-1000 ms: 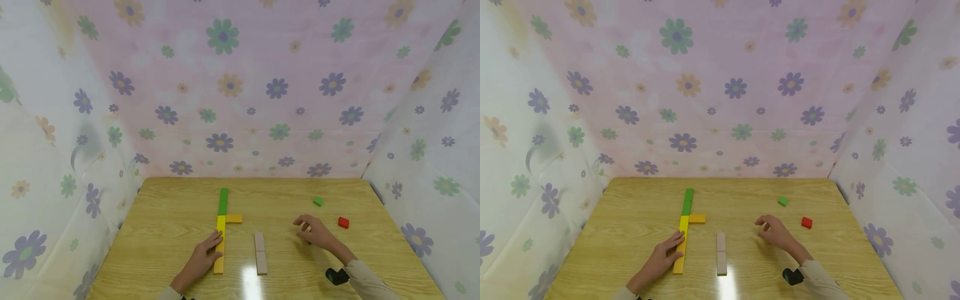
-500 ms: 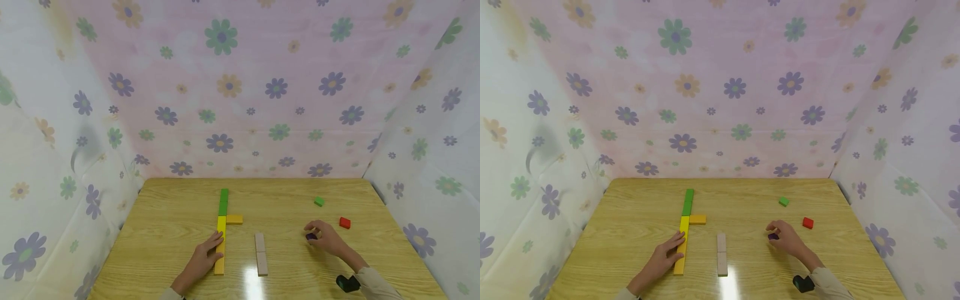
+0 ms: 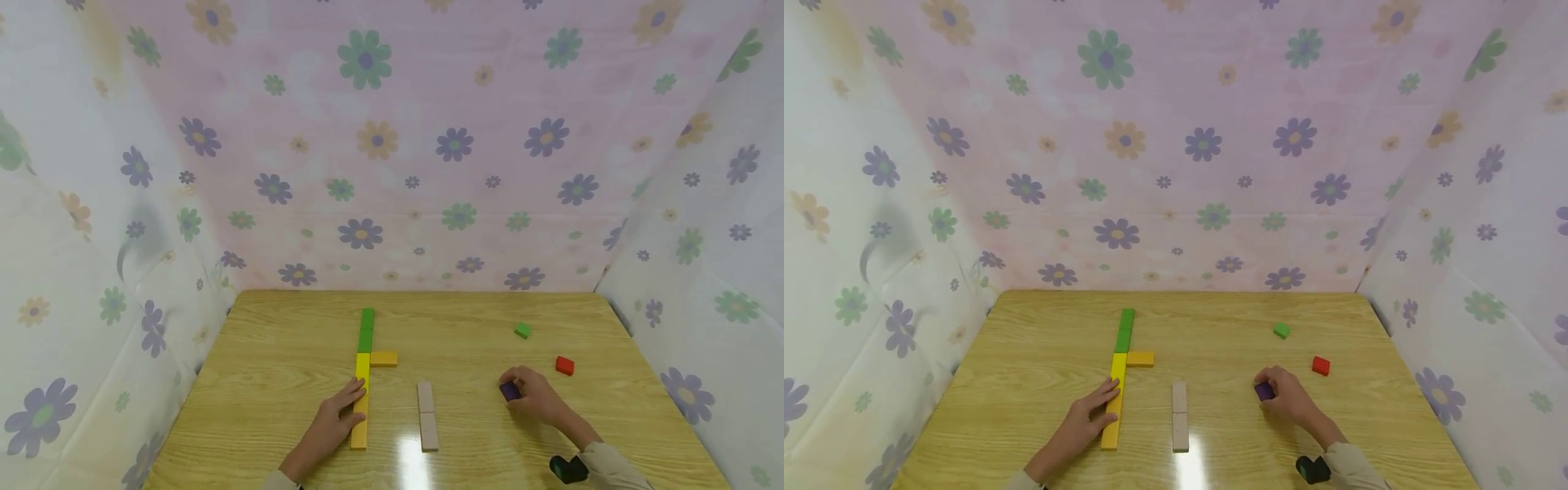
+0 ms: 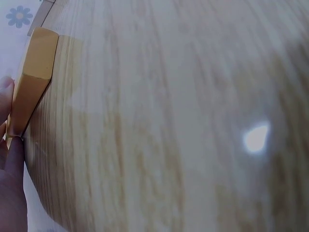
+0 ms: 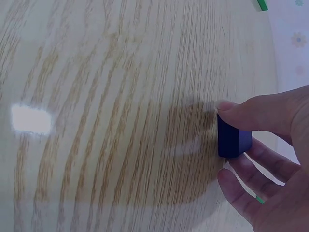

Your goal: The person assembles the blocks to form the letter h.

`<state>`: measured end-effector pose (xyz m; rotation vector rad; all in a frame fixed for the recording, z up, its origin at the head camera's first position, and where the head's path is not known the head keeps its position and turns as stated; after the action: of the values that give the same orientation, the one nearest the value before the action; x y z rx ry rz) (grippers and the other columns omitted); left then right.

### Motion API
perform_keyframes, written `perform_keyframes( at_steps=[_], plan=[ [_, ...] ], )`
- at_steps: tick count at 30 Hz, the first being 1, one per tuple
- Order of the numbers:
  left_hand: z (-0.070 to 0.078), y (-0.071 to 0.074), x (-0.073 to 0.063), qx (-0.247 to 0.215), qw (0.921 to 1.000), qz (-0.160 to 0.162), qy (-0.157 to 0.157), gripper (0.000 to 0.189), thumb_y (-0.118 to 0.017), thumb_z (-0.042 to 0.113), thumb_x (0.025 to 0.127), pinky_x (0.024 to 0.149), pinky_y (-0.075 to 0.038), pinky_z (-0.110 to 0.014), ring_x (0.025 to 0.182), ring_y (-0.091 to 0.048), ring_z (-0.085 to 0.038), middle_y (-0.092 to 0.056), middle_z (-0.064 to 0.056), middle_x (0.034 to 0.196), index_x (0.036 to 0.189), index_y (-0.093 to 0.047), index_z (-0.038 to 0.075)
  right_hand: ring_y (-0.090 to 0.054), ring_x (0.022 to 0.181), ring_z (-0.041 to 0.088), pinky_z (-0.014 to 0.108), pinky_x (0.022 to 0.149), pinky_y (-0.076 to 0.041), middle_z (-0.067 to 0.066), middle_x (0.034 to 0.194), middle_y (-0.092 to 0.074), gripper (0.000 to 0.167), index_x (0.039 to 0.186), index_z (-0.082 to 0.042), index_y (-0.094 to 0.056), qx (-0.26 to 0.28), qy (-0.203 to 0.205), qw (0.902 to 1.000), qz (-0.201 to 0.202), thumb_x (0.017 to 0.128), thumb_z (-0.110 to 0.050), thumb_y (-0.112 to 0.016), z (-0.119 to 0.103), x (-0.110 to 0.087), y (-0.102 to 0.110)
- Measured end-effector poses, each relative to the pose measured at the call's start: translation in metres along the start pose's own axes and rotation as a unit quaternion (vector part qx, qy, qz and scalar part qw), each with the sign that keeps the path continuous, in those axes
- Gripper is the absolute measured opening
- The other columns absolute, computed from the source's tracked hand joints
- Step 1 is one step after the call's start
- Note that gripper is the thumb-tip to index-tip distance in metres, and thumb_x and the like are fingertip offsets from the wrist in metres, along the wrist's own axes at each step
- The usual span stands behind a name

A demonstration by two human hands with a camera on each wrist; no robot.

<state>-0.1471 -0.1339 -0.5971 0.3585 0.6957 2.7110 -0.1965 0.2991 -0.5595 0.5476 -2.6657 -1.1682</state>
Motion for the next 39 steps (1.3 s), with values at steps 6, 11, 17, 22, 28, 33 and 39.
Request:
perform_keyframes(
  at_steps=[6,11,17,22,28,33,39],
  plan=[
    [-0.003,0.001,0.001,-0.003,0.9998,-0.012,0.018,0.052,-0.064,0.017,0.090,0.107,-0.032,-0.041,0.138,-0.026,-0.028,-0.037,-0.006,0.148,0.136,-0.048,-0.001,-0.055,0.088,0.024,0.034,0.069,-0.049,0.010,0.101,-0.059,0.038,0.103,-0.006,-0.064,-0.006,-0.001,1.0000,0.005,0.069,-0.001,-0.081,0.001,-0.001,-0.001],
    [-0.006,-0.001,0.003,0.000,0.9999,-0.005,0.010,0.051,-0.064,0.019,0.090,0.107,-0.031,-0.041,0.138,-0.028,-0.028,-0.038,-0.006,0.147,0.136,-0.049,0.000,-0.054,0.086,0.023,0.030,0.068,-0.048,0.009,0.100,-0.059,0.038,0.102,-0.006,-0.065,-0.014,0.001,0.9998,0.011,0.069,0.000,-0.081,0.002,-0.002,0.000],
    [-0.004,-0.001,0.004,0.001,1.0000,-0.005,0.008,0.052,-0.064,0.019,0.091,0.106,-0.031,-0.042,0.138,-0.027,-0.027,-0.038,-0.007,0.148,0.136,-0.048,-0.001,-0.052,0.078,0.021,0.026,0.063,-0.045,0.008,0.096,-0.058,0.037,0.103,-0.003,-0.063,-0.010,0.013,0.9997,0.018,0.070,0.005,-0.078,0.003,-0.002,0.000],
    [-0.003,-0.001,0.001,-0.001,0.9997,-0.006,0.025,0.051,-0.065,0.018,0.090,0.107,-0.031,-0.041,0.139,-0.026,-0.024,-0.037,-0.003,0.148,0.136,-0.049,0.001,-0.054,0.078,0.020,0.025,0.062,-0.047,0.009,0.096,-0.059,0.036,0.104,-0.002,-0.063,-0.003,0.013,0.9998,0.017,0.071,0.006,-0.076,0.004,-0.004,-0.001],
    [-0.002,-0.001,0.000,-0.003,0.9997,-0.004,0.026,0.051,-0.065,0.017,0.090,0.107,-0.031,-0.040,0.139,-0.026,-0.024,-0.037,-0.003,0.148,0.137,-0.049,0.002,-0.057,0.077,0.021,0.025,0.062,-0.048,0.010,0.097,-0.060,0.034,0.104,-0.001,-0.063,0.012,0.021,0.9997,0.008,0.073,0.001,-0.077,0.003,-0.004,0.001],
    [-0.001,-0.001,0.001,-0.005,0.9996,-0.004,0.029,0.051,-0.065,0.017,0.090,0.108,-0.030,-0.041,0.139,-0.025,-0.022,-0.037,-0.002,0.148,0.137,-0.049,0.002,-0.059,0.075,0.020,0.024,0.058,-0.049,0.011,0.093,-0.060,0.033,0.103,-0.001,-0.063,0.034,0.023,0.9992,0.004,0.074,-0.002,-0.078,-0.001,0.000,0.004],
    [-0.001,-0.001,0.001,-0.006,0.9993,-0.008,0.035,0.051,-0.065,0.018,0.090,0.107,-0.030,-0.042,0.139,-0.025,-0.022,-0.037,-0.001,0.148,0.137,-0.049,0.002,-0.061,0.073,0.015,0.024,0.057,-0.052,0.011,0.093,-0.060,0.031,0.105,-0.001,-0.062,0.042,0.031,0.9986,0.004,0.077,-0.003,-0.077,-0.012,0.011,0.007]
  ],
)
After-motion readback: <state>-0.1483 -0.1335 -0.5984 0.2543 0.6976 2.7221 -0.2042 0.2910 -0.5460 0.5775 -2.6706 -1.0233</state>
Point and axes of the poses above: each hand's wrist, its own x-axis towards the middle knuckle, its own y-axis out of the back of the hand, z = x × y, the point moved 1 cm from there along x, towards the middle knuckle
